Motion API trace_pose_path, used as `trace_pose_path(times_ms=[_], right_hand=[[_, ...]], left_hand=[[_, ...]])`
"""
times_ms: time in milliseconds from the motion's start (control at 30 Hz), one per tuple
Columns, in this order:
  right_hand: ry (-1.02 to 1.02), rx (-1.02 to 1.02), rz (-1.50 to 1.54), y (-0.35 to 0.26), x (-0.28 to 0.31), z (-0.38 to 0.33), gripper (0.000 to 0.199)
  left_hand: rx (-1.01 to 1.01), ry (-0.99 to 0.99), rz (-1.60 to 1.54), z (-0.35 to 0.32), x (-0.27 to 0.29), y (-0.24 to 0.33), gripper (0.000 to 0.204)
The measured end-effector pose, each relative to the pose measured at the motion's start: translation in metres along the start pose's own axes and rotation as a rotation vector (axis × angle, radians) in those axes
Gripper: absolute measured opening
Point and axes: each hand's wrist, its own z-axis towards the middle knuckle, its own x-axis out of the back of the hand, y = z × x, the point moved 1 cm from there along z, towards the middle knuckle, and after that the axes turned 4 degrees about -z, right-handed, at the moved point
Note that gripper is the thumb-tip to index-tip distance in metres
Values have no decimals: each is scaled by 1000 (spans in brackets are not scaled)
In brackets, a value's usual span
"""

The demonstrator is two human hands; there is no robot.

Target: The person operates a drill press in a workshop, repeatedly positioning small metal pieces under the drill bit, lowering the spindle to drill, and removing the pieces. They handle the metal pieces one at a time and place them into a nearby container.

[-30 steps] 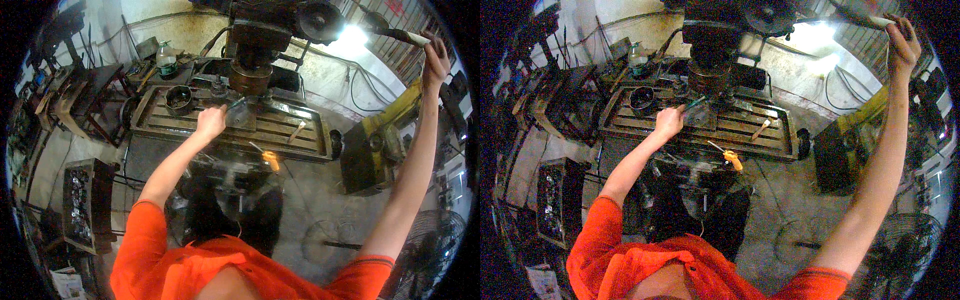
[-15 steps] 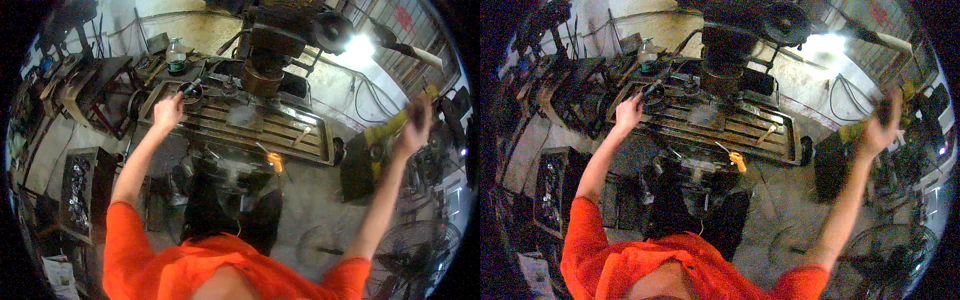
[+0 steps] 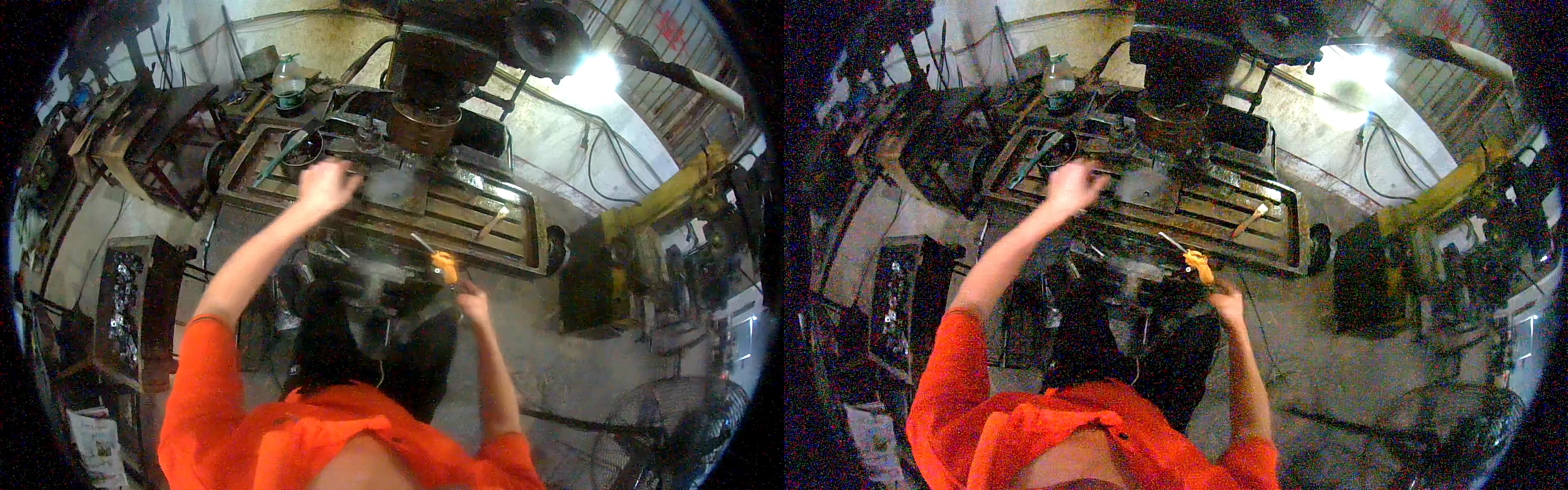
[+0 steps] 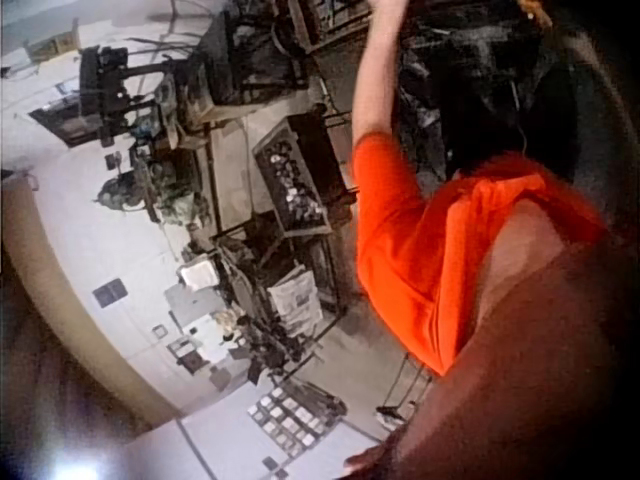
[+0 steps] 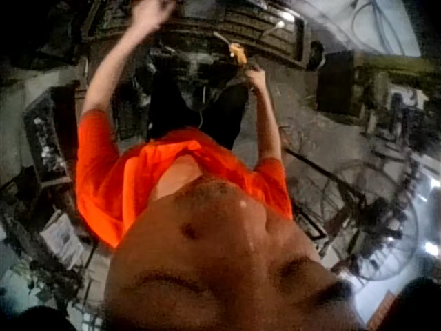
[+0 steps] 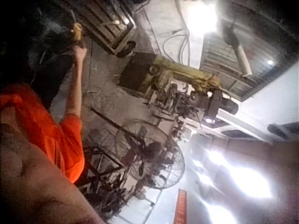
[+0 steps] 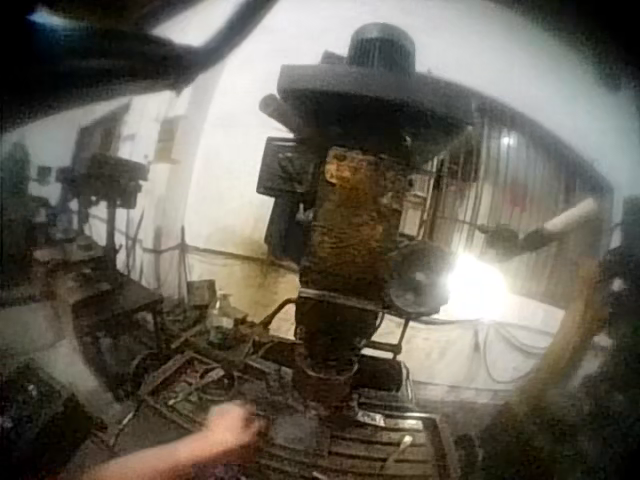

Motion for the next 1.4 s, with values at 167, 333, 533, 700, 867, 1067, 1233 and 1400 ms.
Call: trace_pose_path(times_ms=[167, 333, 533, 700, 867, 1067, 1233, 1400], right_hand=[[-135, -88, 326, 6, -34, 20, 34], [-105, -111, 292, 3, -34, 18, 29], [82, -167, 162, 10, -43, 20, 25], [87, -148, 75, 2, -43, 17, 23], [-160, -35, -320, -23, -18, 8, 23], [-313, -36, 217, -75, -35, 1, 22], [-248, -142, 289, -165, -14, -27, 44], [-770, 164, -292, -198, -6, -36, 42]], left_hand=[[-9, 63, -29, 38, -66, 61, 38], [41, 114, 46, 58, -93, 80, 33], [15, 276, 26, 60, -116, 71, 33], [96, 248, -48, 55, -104, 76, 33], [223, 216, -138, 32, -91, 79, 36], [200, 68, -59, 36, -84, 81, 38], [176, 105, -128, 41, -91, 57, 35], [-140, 149, -59, 1, -57, 21, 43]])
